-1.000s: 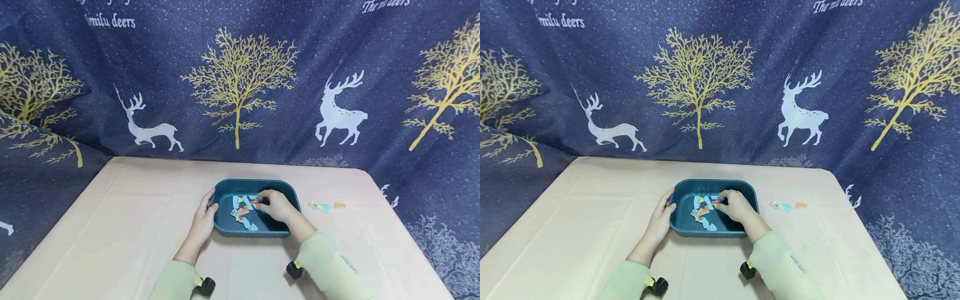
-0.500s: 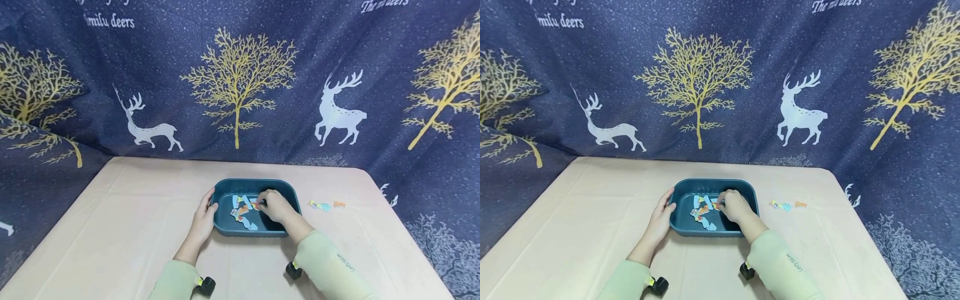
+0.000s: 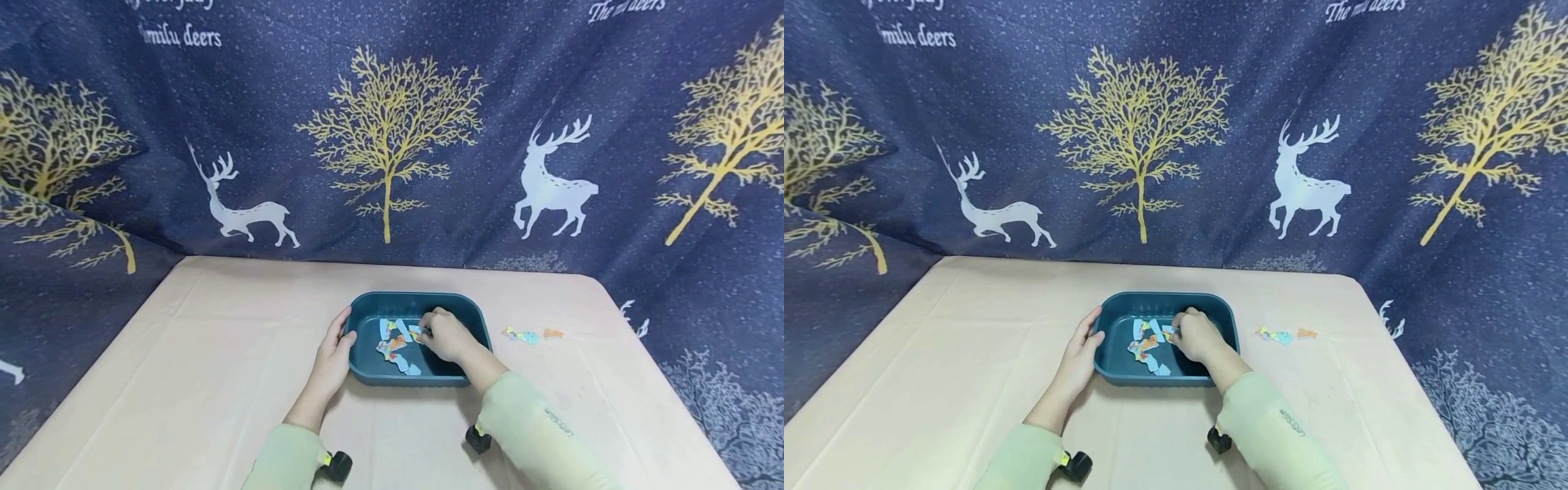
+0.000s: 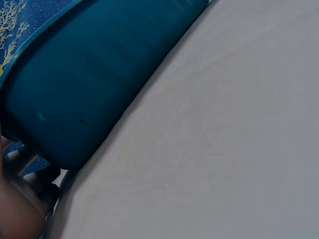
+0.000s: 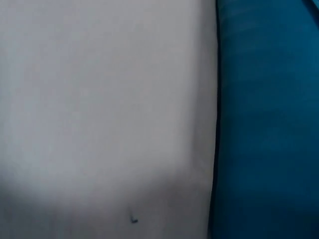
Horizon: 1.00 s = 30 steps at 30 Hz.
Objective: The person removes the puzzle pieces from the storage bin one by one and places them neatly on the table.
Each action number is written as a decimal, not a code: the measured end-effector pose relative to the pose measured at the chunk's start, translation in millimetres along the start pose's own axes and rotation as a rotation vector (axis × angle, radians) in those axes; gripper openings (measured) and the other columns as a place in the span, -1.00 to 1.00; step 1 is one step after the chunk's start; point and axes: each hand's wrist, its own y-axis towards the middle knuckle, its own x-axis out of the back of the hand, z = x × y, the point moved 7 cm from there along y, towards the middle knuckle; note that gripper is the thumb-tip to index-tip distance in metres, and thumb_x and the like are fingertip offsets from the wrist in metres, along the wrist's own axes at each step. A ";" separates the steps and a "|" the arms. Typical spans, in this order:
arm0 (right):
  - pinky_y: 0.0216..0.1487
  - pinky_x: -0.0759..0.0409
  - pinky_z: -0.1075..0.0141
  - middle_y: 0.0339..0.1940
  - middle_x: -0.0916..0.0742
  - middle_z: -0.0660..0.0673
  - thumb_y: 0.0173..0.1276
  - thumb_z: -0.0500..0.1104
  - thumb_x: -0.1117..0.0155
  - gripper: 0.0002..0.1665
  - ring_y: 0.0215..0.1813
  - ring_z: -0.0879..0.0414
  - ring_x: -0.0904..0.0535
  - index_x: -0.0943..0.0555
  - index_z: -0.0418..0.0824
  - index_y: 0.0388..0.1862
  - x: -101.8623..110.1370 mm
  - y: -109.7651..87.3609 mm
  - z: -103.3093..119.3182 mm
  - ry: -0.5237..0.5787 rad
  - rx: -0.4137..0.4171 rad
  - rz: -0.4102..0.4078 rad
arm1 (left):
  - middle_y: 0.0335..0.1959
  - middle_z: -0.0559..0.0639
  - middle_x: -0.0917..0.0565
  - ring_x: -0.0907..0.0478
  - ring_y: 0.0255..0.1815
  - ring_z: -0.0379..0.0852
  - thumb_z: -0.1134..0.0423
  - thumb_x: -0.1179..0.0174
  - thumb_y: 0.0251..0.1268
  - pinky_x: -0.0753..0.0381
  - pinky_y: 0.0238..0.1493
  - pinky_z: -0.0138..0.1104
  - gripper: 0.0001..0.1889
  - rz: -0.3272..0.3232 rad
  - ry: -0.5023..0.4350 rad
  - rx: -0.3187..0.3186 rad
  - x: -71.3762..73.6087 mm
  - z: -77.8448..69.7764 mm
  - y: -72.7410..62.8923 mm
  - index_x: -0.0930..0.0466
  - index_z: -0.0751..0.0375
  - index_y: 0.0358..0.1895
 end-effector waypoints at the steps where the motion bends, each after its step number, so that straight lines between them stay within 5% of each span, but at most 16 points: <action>1: -0.07 -0.59 0.16 -0.17 -0.64 -0.13 0.26 -0.15 -0.31 -0.73 -0.09 0.02 -0.55 -0.64 -0.26 -0.10 0.3 -0.1 0.0 0.010 -0.004 -0.003 | 0.52 -0.04 -0.08 -0.03 0.52 0.06 0.18 0.18 0.48 -0.04 0.49 0.00 -0.48 -0.003 -0.001 0.000 0.5 -0.3 -0.3 -0.07 -0.16 0.47; 11: -0.28 -0.60 0.28 -0.35 -0.70 -0.08 0.25 -0.26 -0.29 -0.91 -0.29 0.14 -0.60 -0.55 -0.18 -0.30 4.4 -5.6 -4.8 0.197 -0.073 -0.060 | 0.51 -0.01 -0.10 -0.06 0.51 0.07 0.18 0.17 0.48 -0.06 0.48 0.01 -0.48 -0.008 -0.008 -0.004 1.3 -0.9 -0.7 -0.08 -0.15 0.46; 19: -0.32 -0.58 0.32 -0.27 -0.72 -0.09 0.30 -0.24 -0.24 -0.64 -0.33 0.18 -0.58 -0.57 -0.17 0.09 11.2 -10.5 -12.6 0.236 -0.091 -0.136 | 0.52 0.00 -0.08 -0.03 0.52 0.09 0.20 0.17 0.48 -0.05 0.48 0.01 -0.48 -0.003 -0.019 -0.011 -0.8 -0.8 -3.3 -0.08 -0.11 0.47; 25: -0.44 -0.48 0.36 -0.41 -0.66 -0.03 0.30 -0.28 -0.21 -0.61 -0.43 0.22 -0.50 -0.55 -0.23 0.13 22.6 -14.4 -12.5 0.266 -0.056 -0.190 | 0.52 -0.02 -0.07 -0.03 0.52 0.08 0.18 0.18 0.48 -0.05 0.48 0.02 -0.48 0.001 -0.021 -0.003 -1.4 0.3 -5.0 -0.08 -0.15 0.47; 30: -0.47 -0.54 0.40 -0.38 -0.61 -0.03 0.31 -0.31 -0.18 -0.53 -0.41 0.20 -0.62 -0.48 -0.23 0.23 28.8 -17.8 -14.4 0.365 -0.063 -0.189 | 0.52 -0.01 -0.09 -0.05 0.51 0.09 0.17 0.18 0.49 -0.05 0.48 0.02 -0.48 -0.005 -0.016 -0.007 0.2 -1.7 -4.3 -0.08 -0.15 0.46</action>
